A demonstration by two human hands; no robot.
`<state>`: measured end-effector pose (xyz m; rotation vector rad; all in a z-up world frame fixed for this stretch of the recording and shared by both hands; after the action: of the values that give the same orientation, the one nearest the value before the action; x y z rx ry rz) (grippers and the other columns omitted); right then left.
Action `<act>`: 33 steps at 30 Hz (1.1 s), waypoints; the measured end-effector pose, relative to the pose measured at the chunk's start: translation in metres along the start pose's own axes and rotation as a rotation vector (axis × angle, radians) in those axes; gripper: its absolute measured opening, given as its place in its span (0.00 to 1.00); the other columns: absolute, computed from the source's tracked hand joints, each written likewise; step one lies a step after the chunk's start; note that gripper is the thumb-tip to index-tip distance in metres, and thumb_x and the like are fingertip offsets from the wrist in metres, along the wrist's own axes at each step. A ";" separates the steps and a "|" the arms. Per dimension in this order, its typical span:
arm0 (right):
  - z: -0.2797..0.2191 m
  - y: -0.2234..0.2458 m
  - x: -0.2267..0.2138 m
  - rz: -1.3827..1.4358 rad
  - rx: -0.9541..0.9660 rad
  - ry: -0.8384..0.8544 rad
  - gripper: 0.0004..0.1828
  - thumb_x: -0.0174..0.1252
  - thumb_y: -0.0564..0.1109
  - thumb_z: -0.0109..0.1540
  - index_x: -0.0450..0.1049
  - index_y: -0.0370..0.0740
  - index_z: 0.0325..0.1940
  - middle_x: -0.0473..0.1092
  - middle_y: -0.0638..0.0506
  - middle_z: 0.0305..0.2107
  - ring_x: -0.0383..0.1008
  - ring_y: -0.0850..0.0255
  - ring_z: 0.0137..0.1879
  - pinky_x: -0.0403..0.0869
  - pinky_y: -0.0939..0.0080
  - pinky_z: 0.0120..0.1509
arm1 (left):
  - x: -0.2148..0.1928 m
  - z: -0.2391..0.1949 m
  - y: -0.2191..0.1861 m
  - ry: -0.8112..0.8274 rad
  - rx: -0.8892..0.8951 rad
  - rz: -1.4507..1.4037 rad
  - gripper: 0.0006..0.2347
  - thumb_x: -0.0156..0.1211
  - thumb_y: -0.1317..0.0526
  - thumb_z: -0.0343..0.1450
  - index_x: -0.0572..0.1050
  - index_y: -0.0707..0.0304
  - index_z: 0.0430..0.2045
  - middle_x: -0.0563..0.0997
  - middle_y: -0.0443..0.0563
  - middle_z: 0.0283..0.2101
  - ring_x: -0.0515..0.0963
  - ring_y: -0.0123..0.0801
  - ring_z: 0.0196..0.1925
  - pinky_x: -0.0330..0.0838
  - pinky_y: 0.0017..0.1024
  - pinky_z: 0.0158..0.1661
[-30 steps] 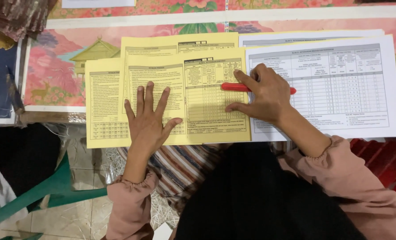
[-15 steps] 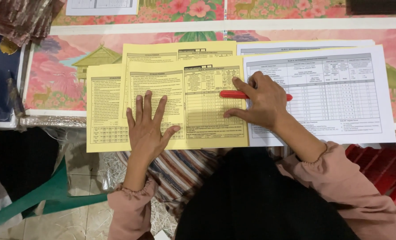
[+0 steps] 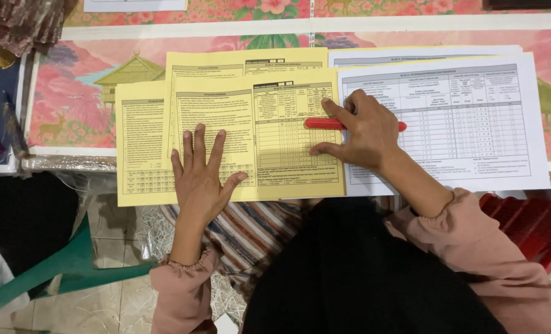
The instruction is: The person is flipping through stacks of printed forms and using a red tool to cut or mark specific sections of the labels.
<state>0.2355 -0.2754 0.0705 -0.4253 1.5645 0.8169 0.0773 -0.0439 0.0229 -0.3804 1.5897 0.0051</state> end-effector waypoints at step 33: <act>0.171 0.157 0.114 0.152 -0.664 -0.244 0.16 0.47 0.50 0.64 0.73 0.63 0.54 0.56 0.53 0.27 0.61 0.54 0.30 0.65 0.57 0.33 | 0.018 -0.056 -0.002 -0.942 0.140 0.017 0.28 0.40 0.35 0.64 0.74 0.52 0.47 0.78 0.47 0.49 0.77 0.40 0.51 0.72 0.33 0.48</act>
<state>0.2279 -0.0262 0.0022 -0.6565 1.0801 1.4555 0.0236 -0.0636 0.0094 -0.1999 0.6563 0.0753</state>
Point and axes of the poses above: each hand's wrist, its own z-axis towards the middle knuckle, its own x-axis out of the palm, y = z × x, the point moved 5 cm from there along z, towards the middle knuckle
